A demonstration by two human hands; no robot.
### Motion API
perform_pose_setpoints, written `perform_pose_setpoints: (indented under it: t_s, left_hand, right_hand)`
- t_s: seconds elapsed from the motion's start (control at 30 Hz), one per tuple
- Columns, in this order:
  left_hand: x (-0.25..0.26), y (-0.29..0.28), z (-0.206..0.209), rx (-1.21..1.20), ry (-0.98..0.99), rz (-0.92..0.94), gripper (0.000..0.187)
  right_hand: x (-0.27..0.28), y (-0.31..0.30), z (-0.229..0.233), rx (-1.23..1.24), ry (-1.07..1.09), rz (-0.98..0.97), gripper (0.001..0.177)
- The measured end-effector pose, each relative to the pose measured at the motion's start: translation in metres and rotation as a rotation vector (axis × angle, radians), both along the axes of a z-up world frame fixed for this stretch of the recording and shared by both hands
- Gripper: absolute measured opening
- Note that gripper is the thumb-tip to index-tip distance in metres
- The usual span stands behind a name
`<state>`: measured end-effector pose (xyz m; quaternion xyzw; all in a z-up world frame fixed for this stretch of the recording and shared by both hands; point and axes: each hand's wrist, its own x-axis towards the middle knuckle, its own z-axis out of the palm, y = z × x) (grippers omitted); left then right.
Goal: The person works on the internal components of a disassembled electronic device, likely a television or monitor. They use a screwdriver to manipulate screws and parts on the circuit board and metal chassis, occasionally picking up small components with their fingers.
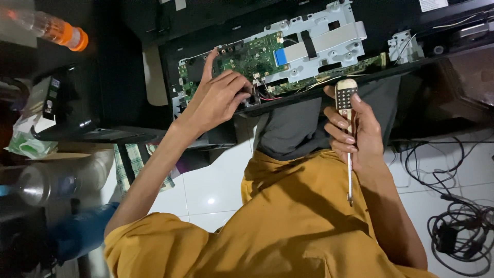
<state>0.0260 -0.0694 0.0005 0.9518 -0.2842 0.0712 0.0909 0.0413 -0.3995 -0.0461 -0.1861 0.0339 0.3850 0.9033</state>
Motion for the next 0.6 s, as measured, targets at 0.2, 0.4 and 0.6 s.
perform_pose_setpoints:
  t_s: [0.2,0.4,0.6]
  left_hand:
    - [-0.002,-0.001,0.002,-0.154,0.147,-0.004,0.006]
    - [-0.002,-0.022,0.014,-0.368,0.315,0.093,0.013]
    - [0.000,-0.026,0.017,-0.356,0.364,0.165,0.025]
  right_hand:
    - [0.001,0.002,-0.011,-0.013,0.007,0.010,0.047]
    - [0.007,0.003,-0.027,-0.027,-0.018,0.014,0.055]
    - [0.008,0.000,-0.028,0.019,-0.002,0.027,0.054]
